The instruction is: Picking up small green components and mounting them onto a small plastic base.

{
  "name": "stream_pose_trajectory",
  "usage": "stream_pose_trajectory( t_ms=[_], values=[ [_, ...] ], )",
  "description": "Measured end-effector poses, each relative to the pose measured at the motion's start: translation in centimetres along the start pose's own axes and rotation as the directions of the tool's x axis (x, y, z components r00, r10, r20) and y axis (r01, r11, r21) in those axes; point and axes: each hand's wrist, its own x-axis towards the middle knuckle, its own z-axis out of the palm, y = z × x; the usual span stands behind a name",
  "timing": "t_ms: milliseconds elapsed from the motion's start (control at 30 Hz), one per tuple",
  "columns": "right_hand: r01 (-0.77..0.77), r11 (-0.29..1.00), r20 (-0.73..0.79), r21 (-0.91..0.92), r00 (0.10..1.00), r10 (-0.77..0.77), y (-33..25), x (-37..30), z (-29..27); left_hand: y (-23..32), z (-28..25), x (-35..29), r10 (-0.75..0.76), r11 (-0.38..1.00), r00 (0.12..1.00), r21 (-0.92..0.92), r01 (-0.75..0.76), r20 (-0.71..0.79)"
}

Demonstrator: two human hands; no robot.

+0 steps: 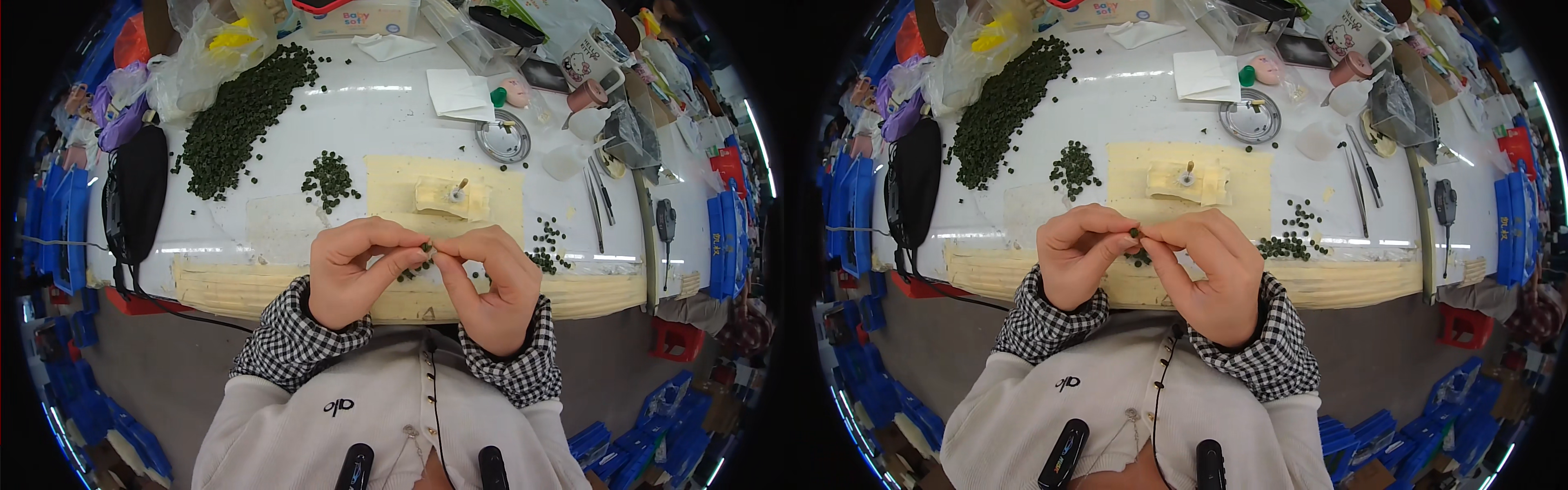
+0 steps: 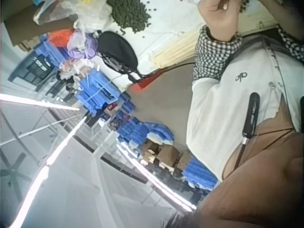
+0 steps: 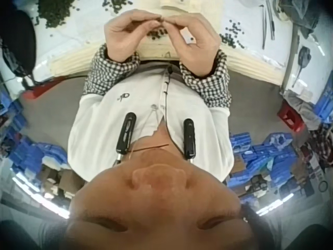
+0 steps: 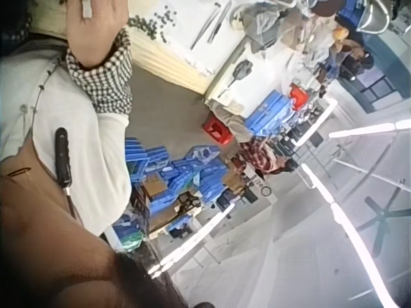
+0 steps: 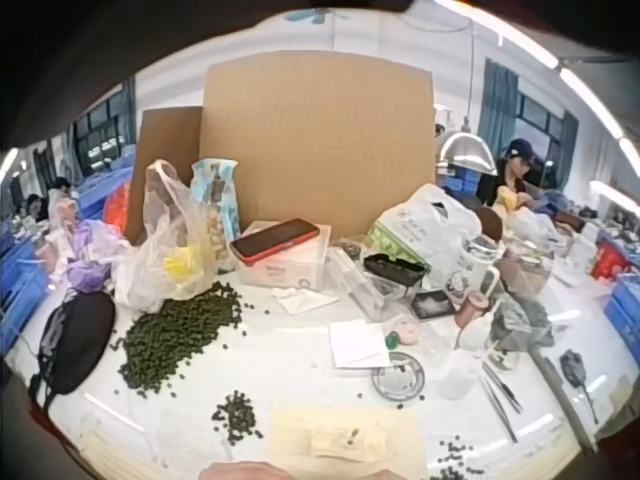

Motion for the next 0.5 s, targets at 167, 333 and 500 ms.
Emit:
stream_pose_trajectory(
  t_ms=[167,333,500],
  values=[
    [0.120,0.987,-0.040,-0.105,0.991,-0.124,0.03,-0.22,0.24,0.32,0.10,-0.13,-0.087,0.990,0.996,-0.113,0.085,-0.012],
    [0.177,0.973,-0.049,-0.151,0.981,-0.186,0.12,-0.18,0.46,-0.09,0.02,-0.23,-0.003,1.000,1.000,-0.013,0.003,-0.014],
    [0.165,0.977,-0.038,-0.133,0.984,-0.171,0.22,-0.11,0.41,-0.04,-0.01,-0.12,0.014,0.999,1.000,0.033,-0.014,-0.011]
  ],
)
